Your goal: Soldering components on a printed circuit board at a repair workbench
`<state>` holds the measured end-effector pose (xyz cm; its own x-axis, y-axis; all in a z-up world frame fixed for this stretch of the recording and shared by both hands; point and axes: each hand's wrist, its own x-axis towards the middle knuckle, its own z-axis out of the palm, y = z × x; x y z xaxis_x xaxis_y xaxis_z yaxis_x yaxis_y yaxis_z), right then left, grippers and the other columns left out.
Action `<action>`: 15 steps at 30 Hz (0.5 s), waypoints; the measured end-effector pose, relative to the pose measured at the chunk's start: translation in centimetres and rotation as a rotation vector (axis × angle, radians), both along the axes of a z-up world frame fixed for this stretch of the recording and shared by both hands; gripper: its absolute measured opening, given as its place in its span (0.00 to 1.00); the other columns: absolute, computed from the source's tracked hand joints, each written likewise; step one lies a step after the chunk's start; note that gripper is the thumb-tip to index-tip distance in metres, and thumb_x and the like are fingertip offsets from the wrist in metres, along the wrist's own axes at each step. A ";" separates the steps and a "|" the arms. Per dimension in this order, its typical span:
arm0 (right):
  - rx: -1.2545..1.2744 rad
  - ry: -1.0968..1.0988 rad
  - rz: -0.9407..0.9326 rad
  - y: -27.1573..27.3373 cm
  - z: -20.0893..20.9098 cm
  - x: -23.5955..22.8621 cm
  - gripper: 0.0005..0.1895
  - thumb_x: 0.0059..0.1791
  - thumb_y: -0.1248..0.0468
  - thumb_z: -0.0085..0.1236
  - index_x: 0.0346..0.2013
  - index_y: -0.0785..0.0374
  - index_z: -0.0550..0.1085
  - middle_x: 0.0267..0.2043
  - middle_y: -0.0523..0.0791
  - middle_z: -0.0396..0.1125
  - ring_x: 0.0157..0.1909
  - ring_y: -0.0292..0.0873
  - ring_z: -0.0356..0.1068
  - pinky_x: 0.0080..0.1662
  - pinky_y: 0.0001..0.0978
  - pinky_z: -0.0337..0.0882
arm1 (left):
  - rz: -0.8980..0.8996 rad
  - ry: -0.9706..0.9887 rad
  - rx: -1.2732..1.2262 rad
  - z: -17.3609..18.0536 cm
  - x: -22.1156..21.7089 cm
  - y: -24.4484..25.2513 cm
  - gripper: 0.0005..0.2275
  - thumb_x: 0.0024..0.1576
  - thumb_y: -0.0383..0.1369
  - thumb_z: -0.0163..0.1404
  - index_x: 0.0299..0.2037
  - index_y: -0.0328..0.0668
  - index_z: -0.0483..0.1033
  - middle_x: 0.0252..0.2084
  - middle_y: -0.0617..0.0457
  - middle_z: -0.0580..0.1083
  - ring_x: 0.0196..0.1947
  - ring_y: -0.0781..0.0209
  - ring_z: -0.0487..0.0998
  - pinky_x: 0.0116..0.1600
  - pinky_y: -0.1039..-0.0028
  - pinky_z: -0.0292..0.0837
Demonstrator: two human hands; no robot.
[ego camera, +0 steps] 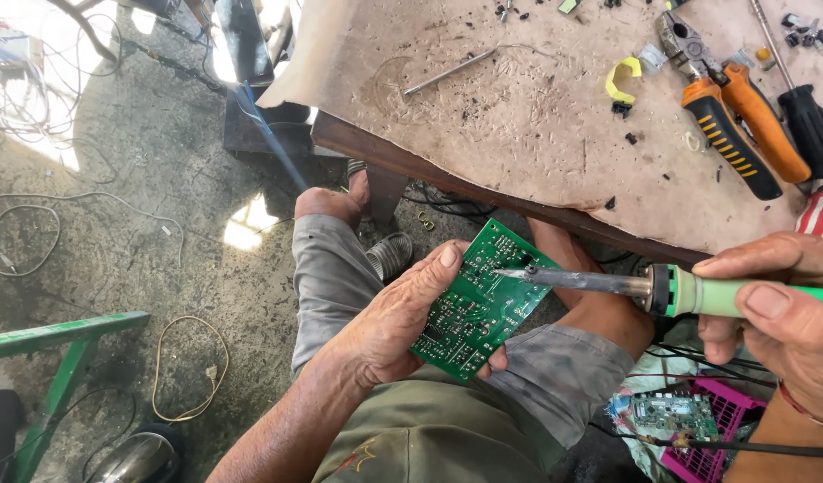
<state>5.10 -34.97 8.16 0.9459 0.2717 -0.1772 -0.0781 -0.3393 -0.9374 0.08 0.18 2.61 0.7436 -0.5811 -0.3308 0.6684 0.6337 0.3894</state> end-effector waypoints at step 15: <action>0.167 -0.015 -0.037 -0.2 -0.3 -2.7 0.20 0.51 0.54 0.59 0.49 0.66 0.78 0.21 0.49 0.74 0.23 0.43 0.77 0.20 0.26 0.81 | 0.024 0.093 -0.012 -0.2 0.1 -0.6 0.31 0.58 0.55 0.47 0.57 0.31 0.71 0.29 0.26 0.77 0.26 0.39 0.81 0.30 0.59 0.81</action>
<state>2.37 -35.19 7.87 0.9580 0.2611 -0.1184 -0.0734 -0.1759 -0.9817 0.21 -0.46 2.43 0.7237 -0.5679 -0.3922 0.6860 0.6543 0.3184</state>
